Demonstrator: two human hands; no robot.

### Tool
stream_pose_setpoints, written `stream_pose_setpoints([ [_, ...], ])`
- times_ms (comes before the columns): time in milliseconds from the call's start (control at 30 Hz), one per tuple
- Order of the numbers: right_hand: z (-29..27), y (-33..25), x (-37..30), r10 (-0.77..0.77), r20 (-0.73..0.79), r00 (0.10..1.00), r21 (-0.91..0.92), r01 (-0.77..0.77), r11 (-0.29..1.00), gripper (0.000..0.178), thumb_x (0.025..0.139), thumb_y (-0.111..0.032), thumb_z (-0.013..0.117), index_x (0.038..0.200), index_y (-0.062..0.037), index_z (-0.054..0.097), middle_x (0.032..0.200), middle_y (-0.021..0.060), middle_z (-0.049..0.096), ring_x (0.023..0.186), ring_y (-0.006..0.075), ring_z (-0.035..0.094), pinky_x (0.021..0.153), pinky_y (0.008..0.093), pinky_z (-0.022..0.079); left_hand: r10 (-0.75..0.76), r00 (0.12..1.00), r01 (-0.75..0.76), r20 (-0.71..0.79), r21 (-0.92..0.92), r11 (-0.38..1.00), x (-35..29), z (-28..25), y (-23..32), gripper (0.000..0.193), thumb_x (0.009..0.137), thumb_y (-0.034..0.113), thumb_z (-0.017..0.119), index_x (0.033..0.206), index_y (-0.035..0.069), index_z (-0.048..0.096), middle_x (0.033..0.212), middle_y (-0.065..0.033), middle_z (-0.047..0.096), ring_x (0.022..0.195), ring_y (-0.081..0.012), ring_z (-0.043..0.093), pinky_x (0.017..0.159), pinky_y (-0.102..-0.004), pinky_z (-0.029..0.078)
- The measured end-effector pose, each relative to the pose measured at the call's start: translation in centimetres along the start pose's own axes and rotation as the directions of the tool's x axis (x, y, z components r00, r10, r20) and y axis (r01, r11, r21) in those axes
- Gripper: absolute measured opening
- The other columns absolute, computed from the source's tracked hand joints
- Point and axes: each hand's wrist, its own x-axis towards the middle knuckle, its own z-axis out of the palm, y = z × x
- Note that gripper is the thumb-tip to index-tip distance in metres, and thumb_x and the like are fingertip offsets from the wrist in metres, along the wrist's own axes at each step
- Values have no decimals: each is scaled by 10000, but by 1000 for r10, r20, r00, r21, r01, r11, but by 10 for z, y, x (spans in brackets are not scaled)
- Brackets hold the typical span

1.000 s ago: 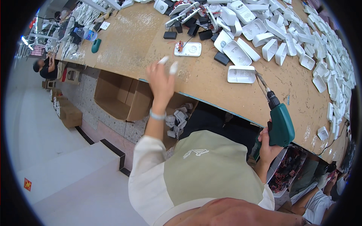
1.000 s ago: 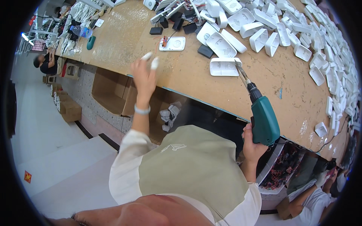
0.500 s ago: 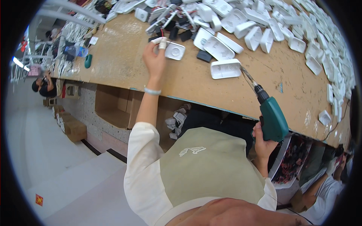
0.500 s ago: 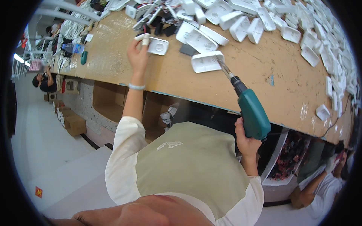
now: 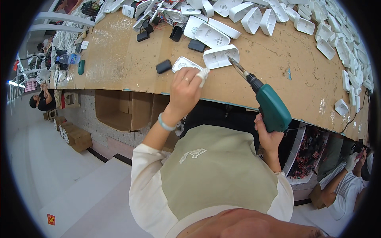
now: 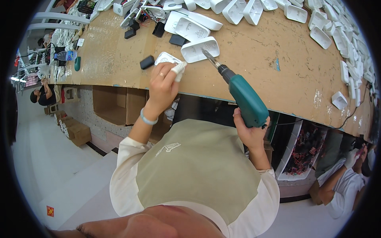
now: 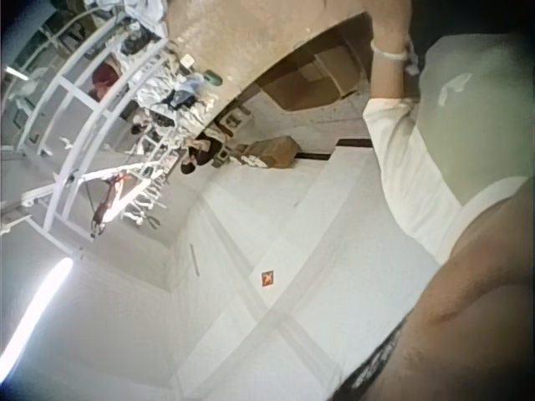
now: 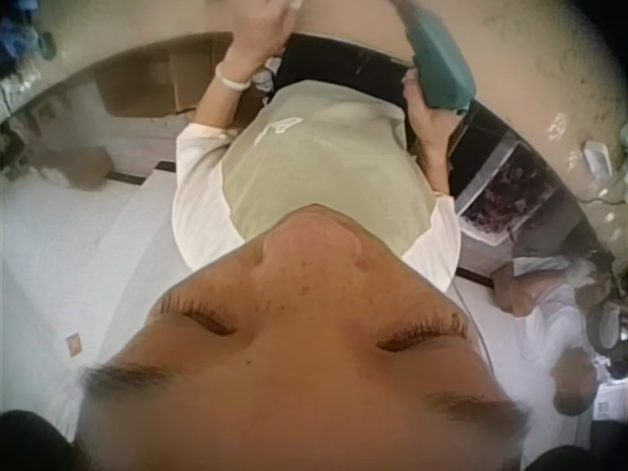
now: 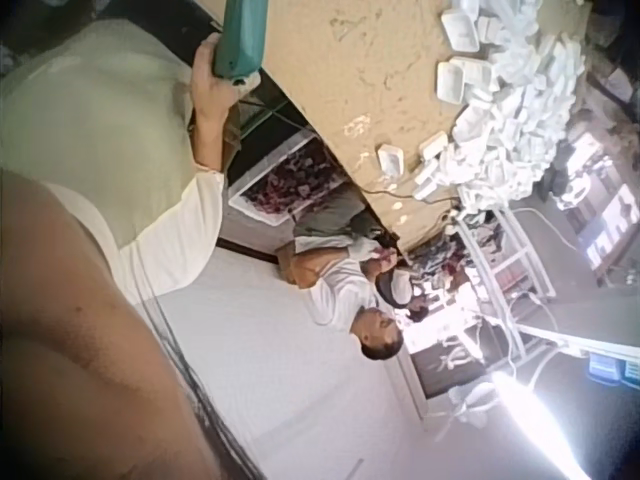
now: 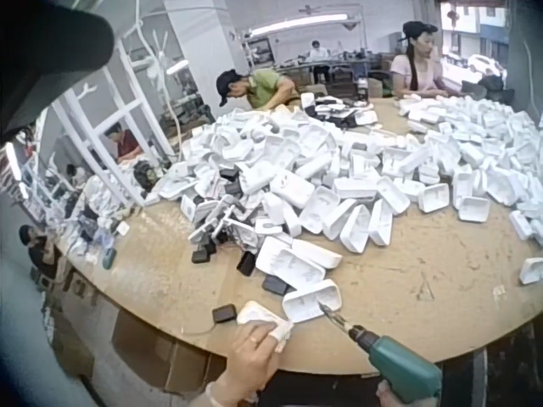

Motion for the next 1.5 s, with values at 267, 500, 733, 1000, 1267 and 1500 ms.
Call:
stream_pose_setpoints([
  [267,5,18,19,-160,171,972,-240,199,950,246,818,19,707,1056,14,646,792,83,671,663,106,623,644,251,510,-140,988,148,-68,126,981,11,33,3,175,749,87,760,915,46,724,783,-46,605,757,-252,561,694,-386,408],
  [500,16,17,35,-254,237,938,-343,326,881,290,799,24,706,1076,14,624,795,108,671,656,184,653,650,275,522,-209,975,219,-71,203,954,14,43,11,122,737,108,775,826,50,716,860,-43,635,778,-245,558,714,-395,404],
  [733,21,14,39,-215,253,943,-340,295,893,311,796,29,695,1094,6,611,803,112,674,680,203,672,662,285,527,-210,969,237,-128,260,936,26,42,16,121,714,120,776,782,52,703,1132,-69,634,1030,-308,518,850,-444,392],
  [1000,22,10,42,-220,266,938,-358,308,882,304,796,32,685,1087,-4,607,771,115,643,649,221,641,648,291,514,-225,971,240,-84,264,934,23,49,11,114,707,132,772,746,69,685,1283,-46,615,1143,-300,495,882,-466,340],
  [1267,21,11,41,-204,276,939,-369,299,880,254,800,24,684,1040,-9,607,754,112,628,626,228,619,632,294,506,-227,970,242,-83,278,930,24,49,11,114,710,137,767,735,74,676,1267,-27,630,1132,-279,503,878,-461,306],
  [1500,21,11,41,-223,272,936,-362,314,877,261,799,28,684,1048,-3,611,755,110,625,621,218,611,626,287,502,-216,972,235,-96,272,933,22,50,9,120,716,140,759,726,69,663,1275,-32,630,1125,-274,512,878,-459,306],
])
